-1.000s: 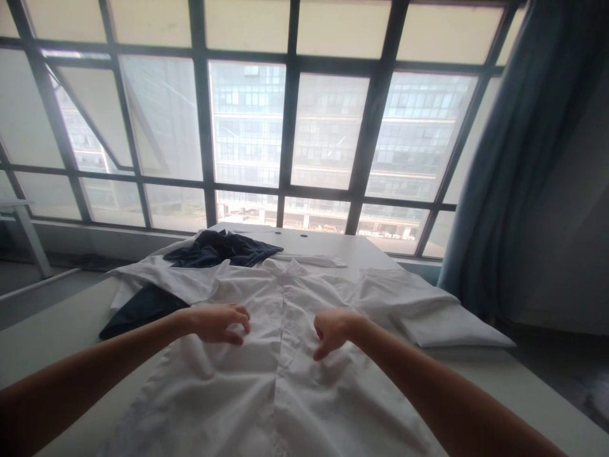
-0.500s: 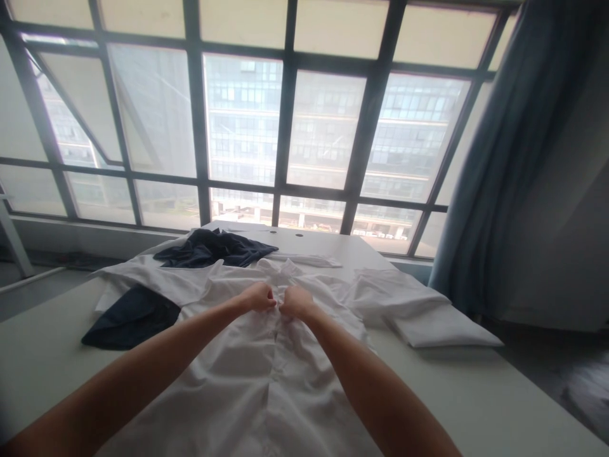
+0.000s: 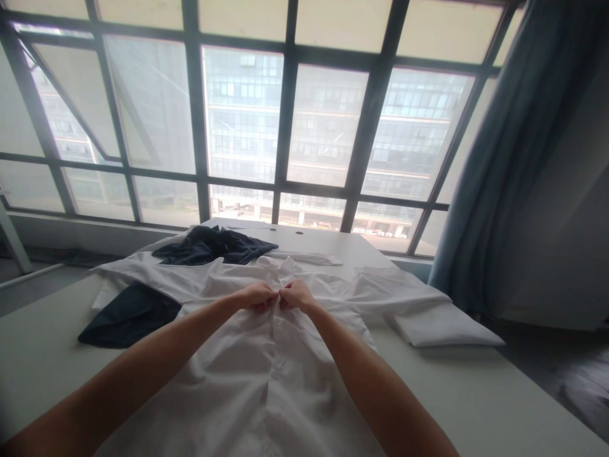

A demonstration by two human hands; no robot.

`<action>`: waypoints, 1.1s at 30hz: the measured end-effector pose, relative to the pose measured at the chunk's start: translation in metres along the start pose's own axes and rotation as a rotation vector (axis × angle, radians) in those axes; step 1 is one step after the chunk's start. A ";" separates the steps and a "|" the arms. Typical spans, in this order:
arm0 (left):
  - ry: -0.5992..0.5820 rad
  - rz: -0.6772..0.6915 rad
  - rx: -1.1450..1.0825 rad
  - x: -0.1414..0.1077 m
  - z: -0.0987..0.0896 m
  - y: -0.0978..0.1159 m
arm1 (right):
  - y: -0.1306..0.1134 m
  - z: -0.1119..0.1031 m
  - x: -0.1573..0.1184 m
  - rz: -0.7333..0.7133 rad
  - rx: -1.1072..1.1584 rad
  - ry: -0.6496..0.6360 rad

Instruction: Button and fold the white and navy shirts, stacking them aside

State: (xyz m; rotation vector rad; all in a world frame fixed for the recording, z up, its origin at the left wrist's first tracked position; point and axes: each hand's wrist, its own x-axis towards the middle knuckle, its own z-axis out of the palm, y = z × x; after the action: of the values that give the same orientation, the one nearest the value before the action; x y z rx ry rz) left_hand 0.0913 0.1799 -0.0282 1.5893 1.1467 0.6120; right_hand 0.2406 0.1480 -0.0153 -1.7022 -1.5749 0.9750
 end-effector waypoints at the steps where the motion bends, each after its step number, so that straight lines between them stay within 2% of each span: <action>1: -0.010 -0.016 -0.040 -0.001 0.002 -0.002 | 0.005 0.002 0.000 -0.003 0.037 -0.019; 3: -0.023 -0.052 -0.066 -0.003 0.006 -0.006 | 0.015 0.006 0.000 -0.040 0.107 -0.036; 7: 0.029 -0.024 -0.115 -0.008 0.013 -0.010 | 0.034 0.010 0.000 -0.177 0.236 0.013; 13: 0.053 0.027 -0.138 -0.012 0.015 -0.010 | 0.039 0.009 -0.002 -0.248 0.270 -0.025; 33: 0.053 0.061 -0.153 -0.006 0.014 -0.018 | 0.039 0.010 -0.003 -0.246 0.280 -0.007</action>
State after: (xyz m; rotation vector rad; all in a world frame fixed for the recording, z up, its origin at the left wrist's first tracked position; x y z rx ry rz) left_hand 0.0937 0.1684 -0.0482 1.4894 1.0668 0.7678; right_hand 0.2534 0.1402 -0.0530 -1.2834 -1.5281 1.0201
